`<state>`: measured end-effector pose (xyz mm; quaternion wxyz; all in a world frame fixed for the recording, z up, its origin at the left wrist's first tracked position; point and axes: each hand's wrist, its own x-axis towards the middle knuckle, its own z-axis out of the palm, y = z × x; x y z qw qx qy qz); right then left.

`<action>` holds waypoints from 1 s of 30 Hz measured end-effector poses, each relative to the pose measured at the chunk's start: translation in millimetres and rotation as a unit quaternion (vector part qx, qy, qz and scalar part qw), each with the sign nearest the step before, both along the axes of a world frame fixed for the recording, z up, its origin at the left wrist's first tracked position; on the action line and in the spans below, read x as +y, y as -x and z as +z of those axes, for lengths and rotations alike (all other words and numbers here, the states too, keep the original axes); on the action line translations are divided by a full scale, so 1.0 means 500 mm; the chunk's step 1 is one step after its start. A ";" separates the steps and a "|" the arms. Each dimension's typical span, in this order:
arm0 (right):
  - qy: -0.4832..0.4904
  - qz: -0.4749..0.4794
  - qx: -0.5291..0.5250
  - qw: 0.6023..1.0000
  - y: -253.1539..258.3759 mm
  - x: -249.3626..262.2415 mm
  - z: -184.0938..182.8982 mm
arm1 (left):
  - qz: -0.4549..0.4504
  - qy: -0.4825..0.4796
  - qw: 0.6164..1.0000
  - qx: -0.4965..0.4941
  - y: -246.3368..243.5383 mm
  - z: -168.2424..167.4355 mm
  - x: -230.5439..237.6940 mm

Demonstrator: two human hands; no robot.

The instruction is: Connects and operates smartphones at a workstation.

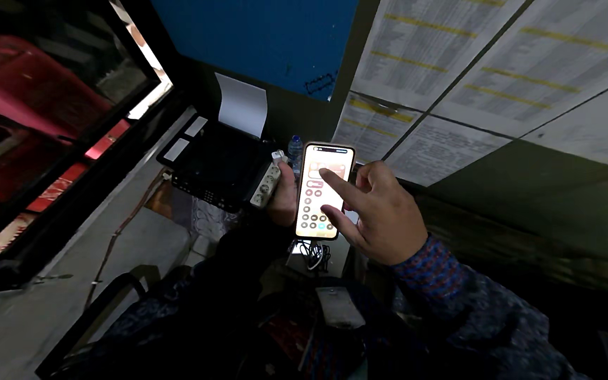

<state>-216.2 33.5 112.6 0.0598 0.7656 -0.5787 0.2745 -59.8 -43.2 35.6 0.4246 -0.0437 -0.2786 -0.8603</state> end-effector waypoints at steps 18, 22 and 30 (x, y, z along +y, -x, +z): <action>0.010 0.056 -0.042 0.998 0.005 0.085 -0.103 | -0.103 0.047 0.993 -0.032 -0.007 -0.024 -0.048; 0.017 0.074 -0.035 0.997 -0.007 0.091 -0.110 | -0.085 0.049 0.995 -0.037 -0.004 -0.015 -0.048; -0.019 0.078 -0.001 0.997 -0.009 0.092 -0.114 | -0.066 0.029 0.996 -0.060 -0.004 -0.010 -0.048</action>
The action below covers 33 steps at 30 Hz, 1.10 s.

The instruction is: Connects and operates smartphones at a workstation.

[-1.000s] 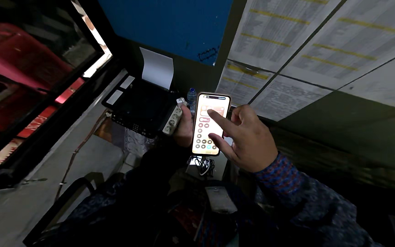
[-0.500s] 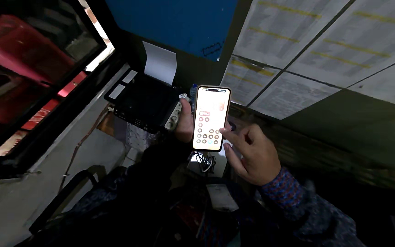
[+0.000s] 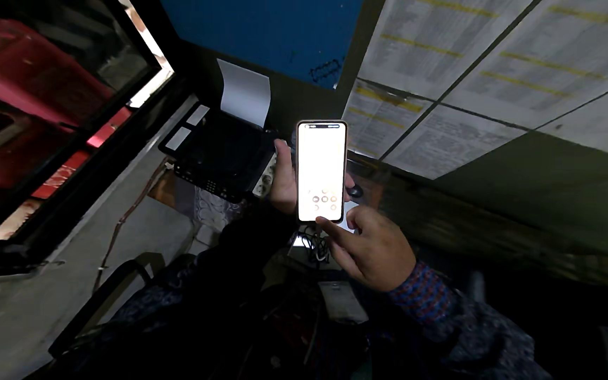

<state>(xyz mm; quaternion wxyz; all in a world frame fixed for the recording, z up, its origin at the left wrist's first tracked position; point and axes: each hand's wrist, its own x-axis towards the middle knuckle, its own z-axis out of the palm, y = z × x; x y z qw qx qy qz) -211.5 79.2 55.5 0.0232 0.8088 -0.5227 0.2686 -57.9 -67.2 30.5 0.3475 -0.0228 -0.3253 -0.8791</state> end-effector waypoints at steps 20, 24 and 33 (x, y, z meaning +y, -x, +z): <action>0.038 -0.007 -0.034 0.999 0.022 -0.008 0.003 | -0.030 -0.038 0.998 0.049 0.002 0.000 -0.001; 0.037 -0.005 -0.032 0.999 0.018 -0.012 0.004 | -0.023 -0.017 0.999 0.035 -0.003 -0.002 -0.002; 0.032 -0.017 -0.064 0.997 0.028 -0.021 0.007 | -0.010 -0.011 0.999 0.034 -0.007 -0.015 -0.004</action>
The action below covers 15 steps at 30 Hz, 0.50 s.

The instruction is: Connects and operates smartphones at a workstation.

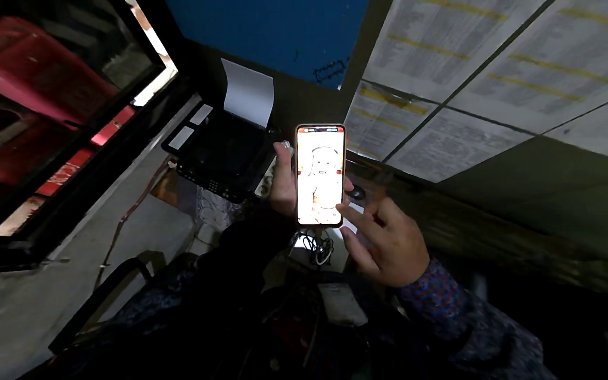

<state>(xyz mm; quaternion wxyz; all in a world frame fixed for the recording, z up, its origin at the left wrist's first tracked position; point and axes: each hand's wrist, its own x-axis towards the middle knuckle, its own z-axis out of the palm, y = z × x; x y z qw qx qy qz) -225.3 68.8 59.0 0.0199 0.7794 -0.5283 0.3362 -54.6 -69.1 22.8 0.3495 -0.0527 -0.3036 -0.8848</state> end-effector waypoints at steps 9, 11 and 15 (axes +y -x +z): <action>-0.149 -0.040 -0.240 0.958 0.007 -0.027 0.022 | 0.015 0.008 1.000 -0.020 0.002 0.001 0.015; -0.210 -0.024 -0.326 0.921 0.003 -0.034 0.026 | 0.029 0.014 0.999 -0.004 0.011 0.001 0.017; -0.290 -0.007 -0.431 0.854 -0.008 -0.037 0.039 | 0.091 0.039 0.994 -0.036 0.016 0.007 0.033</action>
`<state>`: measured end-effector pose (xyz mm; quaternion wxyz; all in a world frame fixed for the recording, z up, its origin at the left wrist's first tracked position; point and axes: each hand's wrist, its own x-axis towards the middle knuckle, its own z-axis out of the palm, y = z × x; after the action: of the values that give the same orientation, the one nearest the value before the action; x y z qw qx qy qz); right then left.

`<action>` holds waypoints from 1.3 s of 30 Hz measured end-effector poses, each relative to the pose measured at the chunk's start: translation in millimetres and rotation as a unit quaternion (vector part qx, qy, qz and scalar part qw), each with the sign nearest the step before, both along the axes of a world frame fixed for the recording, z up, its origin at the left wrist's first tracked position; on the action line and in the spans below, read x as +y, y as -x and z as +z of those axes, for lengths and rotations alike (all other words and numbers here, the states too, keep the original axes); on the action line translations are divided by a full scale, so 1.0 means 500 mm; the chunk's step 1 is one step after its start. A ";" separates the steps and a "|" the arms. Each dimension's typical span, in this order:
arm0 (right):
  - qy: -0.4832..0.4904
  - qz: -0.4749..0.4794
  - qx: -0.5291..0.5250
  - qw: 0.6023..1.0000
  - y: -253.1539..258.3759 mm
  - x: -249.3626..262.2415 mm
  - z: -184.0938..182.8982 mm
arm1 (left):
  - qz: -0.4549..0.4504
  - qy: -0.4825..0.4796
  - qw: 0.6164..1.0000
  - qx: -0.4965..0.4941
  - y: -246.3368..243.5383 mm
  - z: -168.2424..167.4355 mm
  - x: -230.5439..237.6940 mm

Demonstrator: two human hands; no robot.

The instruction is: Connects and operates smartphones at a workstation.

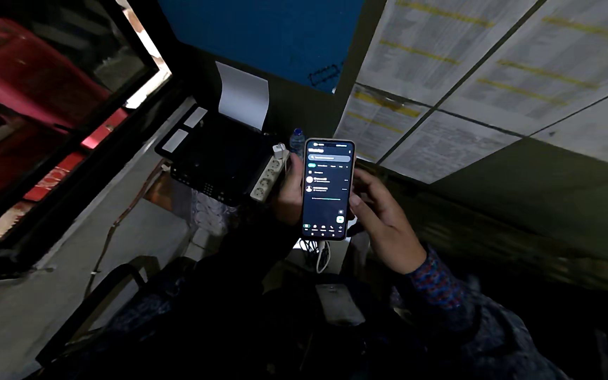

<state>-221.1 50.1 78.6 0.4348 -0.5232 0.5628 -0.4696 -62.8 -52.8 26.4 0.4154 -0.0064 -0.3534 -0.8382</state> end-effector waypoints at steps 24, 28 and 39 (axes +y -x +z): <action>-0.008 0.004 0.016 1.000 -0.031 -0.008 -0.036 | -0.047 0.009 0.998 -0.030 0.000 -0.016 -0.011; -0.007 -0.026 0.057 0.998 -0.044 -0.011 -0.043 | -0.013 0.012 0.999 -0.039 -0.001 -0.010 -0.008; 0.017 0.021 0.079 0.997 -0.034 -0.007 -0.041 | -0.062 -0.005 0.998 -0.025 -0.005 -0.020 -0.016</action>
<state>-204.3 46.8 58.3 0.3895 -0.5777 0.5762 -0.4273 -60.2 -61.0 16.3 0.3539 -0.0055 -0.3584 -0.8639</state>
